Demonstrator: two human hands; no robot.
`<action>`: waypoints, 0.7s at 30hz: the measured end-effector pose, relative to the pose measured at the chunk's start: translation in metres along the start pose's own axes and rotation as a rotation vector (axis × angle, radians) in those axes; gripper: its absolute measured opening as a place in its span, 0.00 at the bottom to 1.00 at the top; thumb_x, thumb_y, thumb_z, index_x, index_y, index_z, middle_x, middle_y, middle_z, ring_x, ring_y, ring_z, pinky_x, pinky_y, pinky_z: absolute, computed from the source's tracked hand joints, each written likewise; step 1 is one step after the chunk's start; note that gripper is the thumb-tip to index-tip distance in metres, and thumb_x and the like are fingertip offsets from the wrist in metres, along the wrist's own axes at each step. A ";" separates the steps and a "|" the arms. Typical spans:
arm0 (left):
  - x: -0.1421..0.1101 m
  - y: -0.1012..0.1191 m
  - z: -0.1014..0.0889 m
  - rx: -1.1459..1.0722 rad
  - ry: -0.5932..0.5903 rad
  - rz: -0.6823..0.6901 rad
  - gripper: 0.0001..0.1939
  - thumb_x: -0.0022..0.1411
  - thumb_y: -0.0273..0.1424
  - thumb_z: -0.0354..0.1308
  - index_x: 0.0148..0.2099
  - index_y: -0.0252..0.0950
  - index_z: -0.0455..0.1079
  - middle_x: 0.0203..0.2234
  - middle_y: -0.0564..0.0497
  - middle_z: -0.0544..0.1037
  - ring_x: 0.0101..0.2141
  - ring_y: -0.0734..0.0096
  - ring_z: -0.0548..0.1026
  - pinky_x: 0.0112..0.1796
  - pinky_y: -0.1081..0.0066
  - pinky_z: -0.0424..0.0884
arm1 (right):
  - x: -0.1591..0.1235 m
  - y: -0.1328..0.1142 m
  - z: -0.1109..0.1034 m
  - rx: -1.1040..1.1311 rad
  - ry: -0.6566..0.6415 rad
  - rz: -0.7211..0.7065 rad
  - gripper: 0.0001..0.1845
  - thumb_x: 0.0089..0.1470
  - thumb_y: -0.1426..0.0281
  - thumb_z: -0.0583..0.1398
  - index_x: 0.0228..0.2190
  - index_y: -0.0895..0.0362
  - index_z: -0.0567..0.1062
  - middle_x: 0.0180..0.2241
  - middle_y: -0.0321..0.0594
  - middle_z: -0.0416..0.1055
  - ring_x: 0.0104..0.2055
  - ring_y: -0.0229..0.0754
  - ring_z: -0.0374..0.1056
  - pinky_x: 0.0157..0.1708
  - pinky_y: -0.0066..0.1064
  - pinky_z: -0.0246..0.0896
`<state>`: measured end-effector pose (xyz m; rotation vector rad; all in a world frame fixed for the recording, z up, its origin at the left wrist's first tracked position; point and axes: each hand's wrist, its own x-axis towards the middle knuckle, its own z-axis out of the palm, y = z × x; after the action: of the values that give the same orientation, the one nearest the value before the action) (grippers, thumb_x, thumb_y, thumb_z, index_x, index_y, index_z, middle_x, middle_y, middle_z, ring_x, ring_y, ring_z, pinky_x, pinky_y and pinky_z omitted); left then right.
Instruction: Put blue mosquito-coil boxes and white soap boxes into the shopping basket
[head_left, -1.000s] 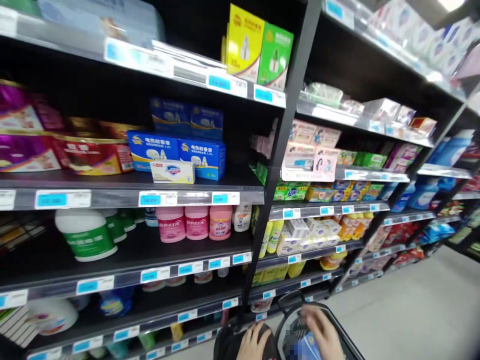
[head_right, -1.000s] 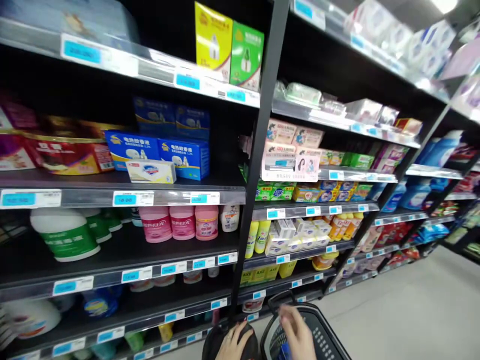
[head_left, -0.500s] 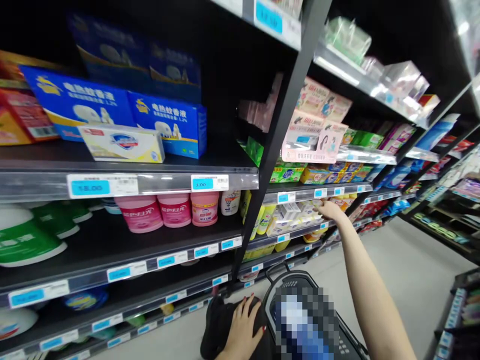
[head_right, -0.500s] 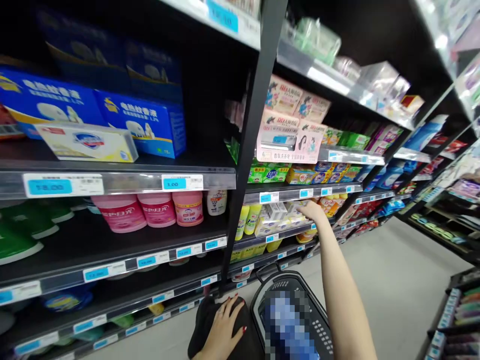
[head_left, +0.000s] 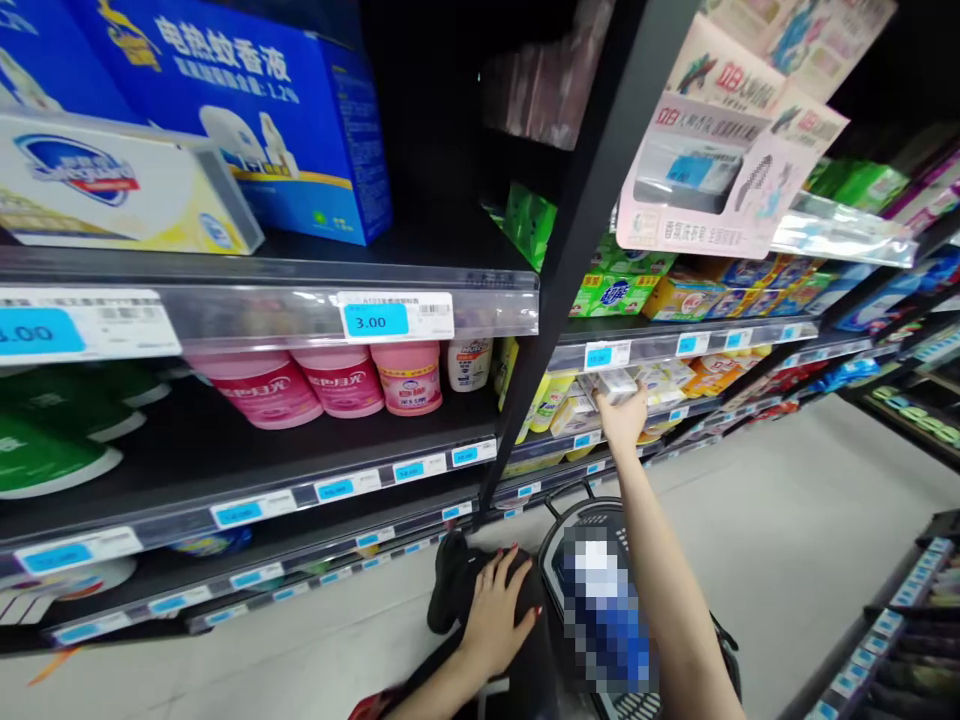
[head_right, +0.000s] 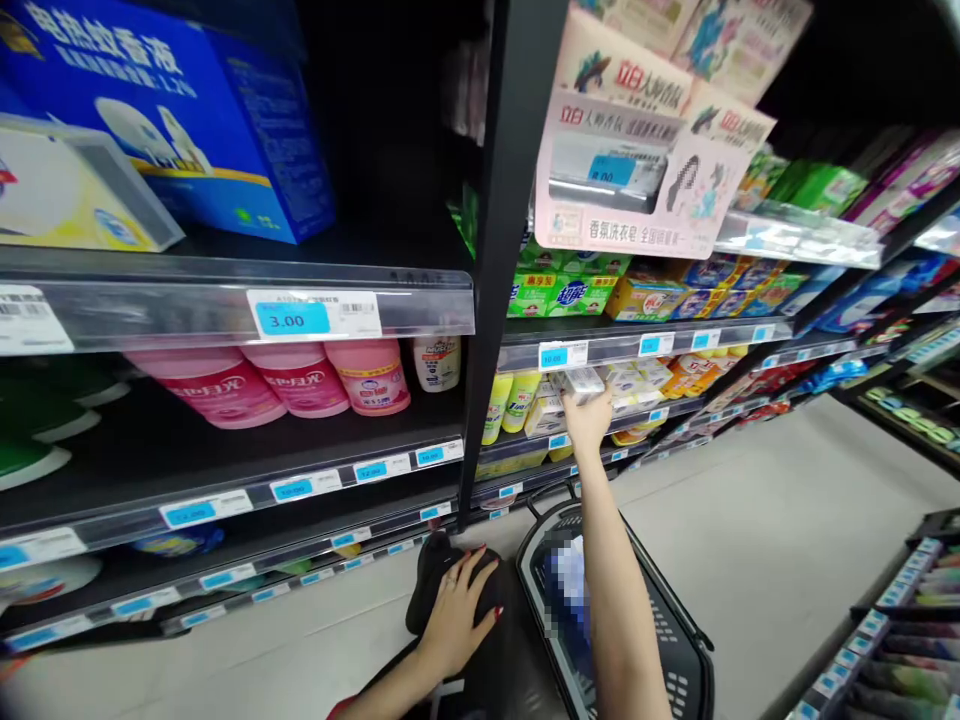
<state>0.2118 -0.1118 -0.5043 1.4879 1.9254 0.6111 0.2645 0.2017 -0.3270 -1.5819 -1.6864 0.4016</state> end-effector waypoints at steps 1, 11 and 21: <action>0.001 0.000 -0.001 -0.044 0.016 0.000 0.30 0.63 0.35 0.54 0.67 0.41 0.60 0.68 0.45 0.57 0.66 0.47 0.53 0.64 0.45 0.51 | -0.006 0.008 -0.009 0.043 -0.004 0.027 0.45 0.46 0.58 0.65 0.59 0.64 0.57 0.56 0.60 0.64 0.59 0.59 0.62 0.60 0.44 0.56; -0.009 0.028 -0.078 -0.704 -0.092 0.355 0.60 0.49 0.42 0.71 0.72 0.44 0.35 0.71 0.38 0.44 0.66 0.50 0.57 0.57 0.52 0.67 | -0.191 0.073 -0.152 0.633 -0.563 0.301 0.37 0.43 0.52 0.66 0.51 0.54 0.66 0.46 0.47 0.73 0.48 0.53 0.70 0.45 0.40 0.68; -0.066 0.092 -0.121 -0.752 -0.101 0.646 0.38 0.44 0.34 0.74 0.56 0.39 0.63 0.51 0.42 0.73 0.53 0.53 0.73 0.55 0.55 0.68 | -0.300 0.052 -0.206 0.714 -0.824 0.287 0.42 0.52 0.44 0.62 0.60 0.52 0.61 0.56 0.47 0.67 0.58 0.54 0.64 0.55 0.39 0.65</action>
<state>0.1987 -0.1508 -0.3434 1.5400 0.9130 1.3291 0.4253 -0.1287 -0.3244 -1.1475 -1.5553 1.7712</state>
